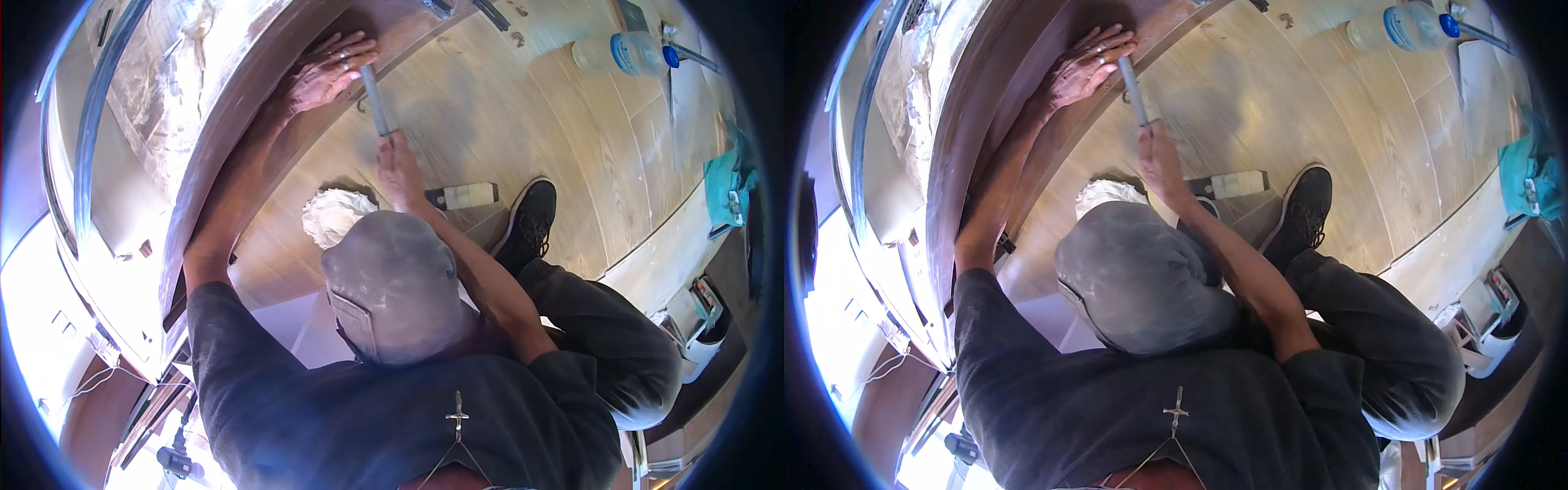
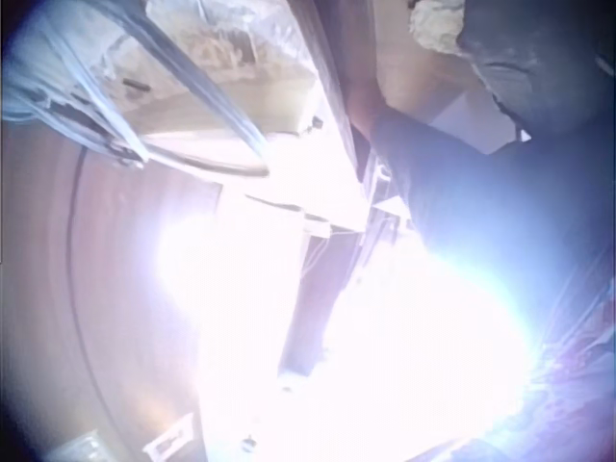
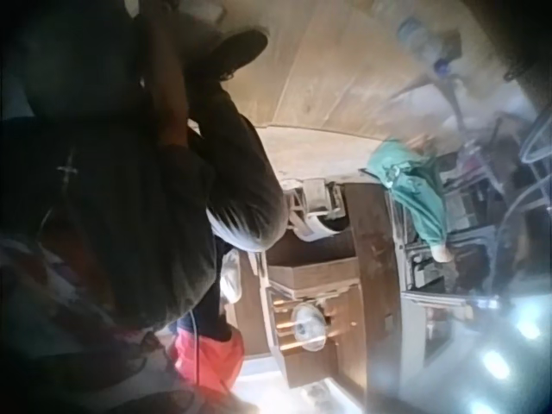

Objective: The person kneels on the floor and works on the interior of a wooden cabinet. They use a cloth to wipe the surface, apply a white substance with a putty knife, and smooth it out. They also use a metal rod to adjust or secure internal components.

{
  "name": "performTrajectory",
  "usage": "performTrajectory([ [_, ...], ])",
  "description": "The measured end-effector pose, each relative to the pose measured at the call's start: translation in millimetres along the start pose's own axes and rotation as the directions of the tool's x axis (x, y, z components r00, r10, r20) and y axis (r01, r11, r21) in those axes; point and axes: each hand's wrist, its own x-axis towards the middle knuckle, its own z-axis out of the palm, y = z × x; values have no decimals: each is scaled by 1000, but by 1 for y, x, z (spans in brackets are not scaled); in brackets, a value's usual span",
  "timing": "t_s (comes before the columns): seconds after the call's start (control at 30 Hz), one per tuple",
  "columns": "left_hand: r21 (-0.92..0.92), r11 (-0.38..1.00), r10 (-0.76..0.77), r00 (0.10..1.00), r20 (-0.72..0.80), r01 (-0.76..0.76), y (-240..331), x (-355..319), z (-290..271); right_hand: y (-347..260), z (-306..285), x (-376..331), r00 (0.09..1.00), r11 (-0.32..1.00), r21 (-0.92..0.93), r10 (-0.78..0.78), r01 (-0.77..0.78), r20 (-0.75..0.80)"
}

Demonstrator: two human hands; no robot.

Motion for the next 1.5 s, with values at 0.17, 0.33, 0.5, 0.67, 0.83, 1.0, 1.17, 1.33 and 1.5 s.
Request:
performTrajectory([
  [0.17,-674,728,-308,938,-158,126,-44,-52,10,-32,57,26,958,891,-378,-286,251,-37],
  [0.33,43,997,-68,997,-26,69,4,-25,-7,-15,25,-11,997,945,-321,-79,69,-18],
  [0.5,-187,959,-242,959,-144,214,-25,-71,1,-30,69,8,986,954,-250,-158,166,49],
  [0.67,-230,936,-304,942,-139,268,-34,-93,-3,-41,83,8,990,982,-142,-113,124,82],
  [0.83,72,983,-172,985,18,170,21,-86,-17,-23,56,-43,996,987,-150,-37,49,86],
  [1.0,-413,898,-254,944,-210,150,-34,-99,19,-26,92,5,986,975,-157,-142,155,92],
  [1.17,-89,966,-251,965,-74,244,6,-78,-6,-22,63,-19,996,976,-206,-67,76,51],
  [1.33,-156,961,-244,964,-106,227,1,-101,-5,-30,74,-28,966,943,-213,-236,254,105],
  [1.5,-680,467,-630,753,192,565,-42,-129,2,-14,98,3,963,955,-151,-239,256,124],
])
